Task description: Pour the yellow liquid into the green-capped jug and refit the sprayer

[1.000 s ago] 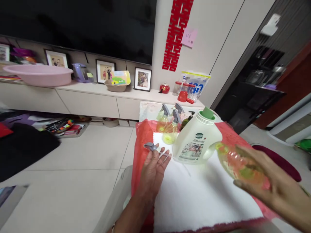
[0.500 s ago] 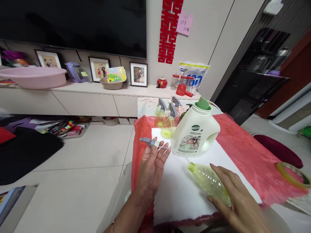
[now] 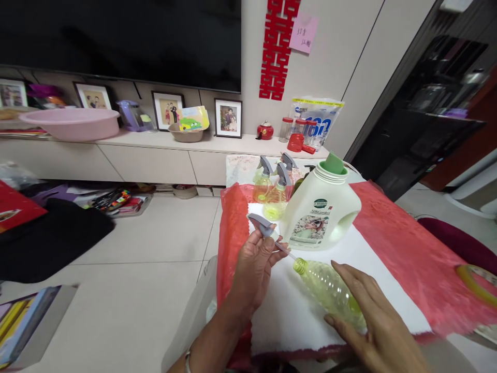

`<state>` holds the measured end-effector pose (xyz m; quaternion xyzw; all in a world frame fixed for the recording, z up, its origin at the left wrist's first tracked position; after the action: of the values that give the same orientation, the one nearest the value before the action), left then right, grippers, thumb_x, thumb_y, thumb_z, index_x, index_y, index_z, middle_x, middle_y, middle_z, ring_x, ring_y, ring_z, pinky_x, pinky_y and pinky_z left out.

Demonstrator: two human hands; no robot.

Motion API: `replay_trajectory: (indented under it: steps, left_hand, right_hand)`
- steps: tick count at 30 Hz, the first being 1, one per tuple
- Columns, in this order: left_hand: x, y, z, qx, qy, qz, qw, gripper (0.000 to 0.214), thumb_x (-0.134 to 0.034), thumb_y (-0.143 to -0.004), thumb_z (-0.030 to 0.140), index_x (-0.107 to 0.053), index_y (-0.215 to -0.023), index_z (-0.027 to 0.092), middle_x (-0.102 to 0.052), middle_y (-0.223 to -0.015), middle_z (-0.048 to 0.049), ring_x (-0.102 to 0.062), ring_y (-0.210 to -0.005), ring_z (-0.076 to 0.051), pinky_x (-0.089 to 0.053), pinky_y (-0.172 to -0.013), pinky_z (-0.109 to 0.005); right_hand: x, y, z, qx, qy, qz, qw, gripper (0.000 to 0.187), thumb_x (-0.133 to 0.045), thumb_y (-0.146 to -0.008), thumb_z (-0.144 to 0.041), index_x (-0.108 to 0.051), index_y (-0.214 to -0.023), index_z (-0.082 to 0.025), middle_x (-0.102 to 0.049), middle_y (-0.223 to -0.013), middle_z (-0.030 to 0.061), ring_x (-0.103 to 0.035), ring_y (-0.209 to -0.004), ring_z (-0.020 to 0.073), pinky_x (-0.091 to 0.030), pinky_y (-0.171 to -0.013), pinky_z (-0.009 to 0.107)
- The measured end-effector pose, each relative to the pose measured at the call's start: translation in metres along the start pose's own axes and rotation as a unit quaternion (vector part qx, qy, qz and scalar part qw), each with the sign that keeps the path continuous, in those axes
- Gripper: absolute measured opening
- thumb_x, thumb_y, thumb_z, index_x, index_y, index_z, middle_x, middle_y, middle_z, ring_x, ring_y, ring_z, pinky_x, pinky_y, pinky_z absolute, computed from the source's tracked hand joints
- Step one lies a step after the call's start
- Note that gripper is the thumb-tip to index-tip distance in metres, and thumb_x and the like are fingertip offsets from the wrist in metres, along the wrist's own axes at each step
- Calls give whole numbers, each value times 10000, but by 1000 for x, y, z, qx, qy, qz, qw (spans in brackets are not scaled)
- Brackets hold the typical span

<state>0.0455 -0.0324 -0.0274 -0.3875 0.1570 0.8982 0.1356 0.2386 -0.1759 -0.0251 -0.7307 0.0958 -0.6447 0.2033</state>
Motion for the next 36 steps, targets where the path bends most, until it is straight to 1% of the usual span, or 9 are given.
replay_trajectory:
  steps: [6,16,22,25,27,29,30,34,36]
  left_hand:
    - [-9,6,-7,2,8,-24,1000,433,-909,-650,354,-736,-992,152,-722,-928,-45,-662,-871,-154,-517,-903,-296]
    - [-6,13,-16,52,61,-79,994,377,-818,-785,356,-685,-1072,150,-722,-1052,-93,-663,-1014,-214,-477,-972,-344]
    - [-8,17,-17,41,59,-121,990,291,-787,-822,318,-692,-1047,161,-721,-1065,-78,-662,-1042,-228,-465,-980,-357]
    - [-8,18,-17,15,50,-137,989,230,-754,-853,297,-695,-1041,178,-713,-1071,-61,-648,-1047,-217,-448,-987,-361]
    - [-8,18,-18,11,50,-151,987,212,-719,-883,315,-693,-1047,184,-710,-1089,-67,-641,-1068,-226,-432,-1017,-390]
    - [-9,20,-18,13,56,-172,983,231,-705,-890,351,-694,-1053,188,-707,-1121,-80,-624,-1135,-255,-406,-1063,-425]
    - [-9,20,-18,16,62,-182,981,247,-709,-884,371,-694,-1052,191,-706,-1131,-84,-611,-1173,-271,-395,-1081,-440]
    - [-11,23,-23,39,97,-197,975,255,-723,-867,395,-678,-1031,205,-714,-1086,-75,-624,-1179,-291,-413,-1071,-464]
    - [-12,24,-26,36,111,-183,976,228,-715,-876,370,-663,-1026,207,-719,-1022,-58,-654,-1119,-268,-436,-1047,-447]
  right_hand:
    - [1,-13,-16,-4,-58,43,997,593,-486,-1030,-446,-326,-1542,-193,-465,-1402,81,-472,-1264,262,-543,-944,396]
    - [-2,-12,-27,-16,-106,60,992,588,-498,-1020,-378,-293,-1545,-211,-403,-1429,117,-439,-1309,277,-532,-994,425]
    - [-2,-14,-30,-23,-113,79,990,577,-513,-1020,-382,-338,-1547,-223,-421,-1344,140,-486,-1227,254,-555,-910,342]
    - [-5,-9,-31,-29,-150,98,983,565,-547,-1017,-392,-379,-1533,-235,-432,-1365,118,-483,-1249,234,-501,-981,304]
    - [-9,-5,-33,-76,-216,110,967,554,-599,-994,-423,-445,-1496,-245,-446,-1385,96,-481,-1271,231,-459,-1038,289]
    - [-12,-3,-38,-169,-340,106,919,580,-661,-946,-491,-516,-1448,-238,-463,-1403,86,-473,-1301,248,-450,-1065,289]
    - [-13,-4,-41,-225,-428,96,870,615,-685,-917,-545,-537,-1431,-241,-466,-1416,79,-465,-1318,257,-462,-1062,286]
    - [-22,-16,-58,-381,-740,45,552,699,-690,-850,-701,-595,-1378,-252,-450,-1458,75,-451,-1348,283,-485,-1069,340]
    - [-30,-21,-61,-426,-782,42,453,702,-679,-851,-719,-630,-1342,-219,-473,-1433,103,-479,-1321,299,-469,-1089,399]
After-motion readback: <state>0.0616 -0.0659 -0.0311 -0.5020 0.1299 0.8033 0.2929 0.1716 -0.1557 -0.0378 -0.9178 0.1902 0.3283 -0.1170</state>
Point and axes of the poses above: each hand's wrist, its own y-axis away from the middle knuckle, its own x-axis out of the back of the hand, z = x × y, the point moved 1 cm from there along -y, towards the middle knuckle
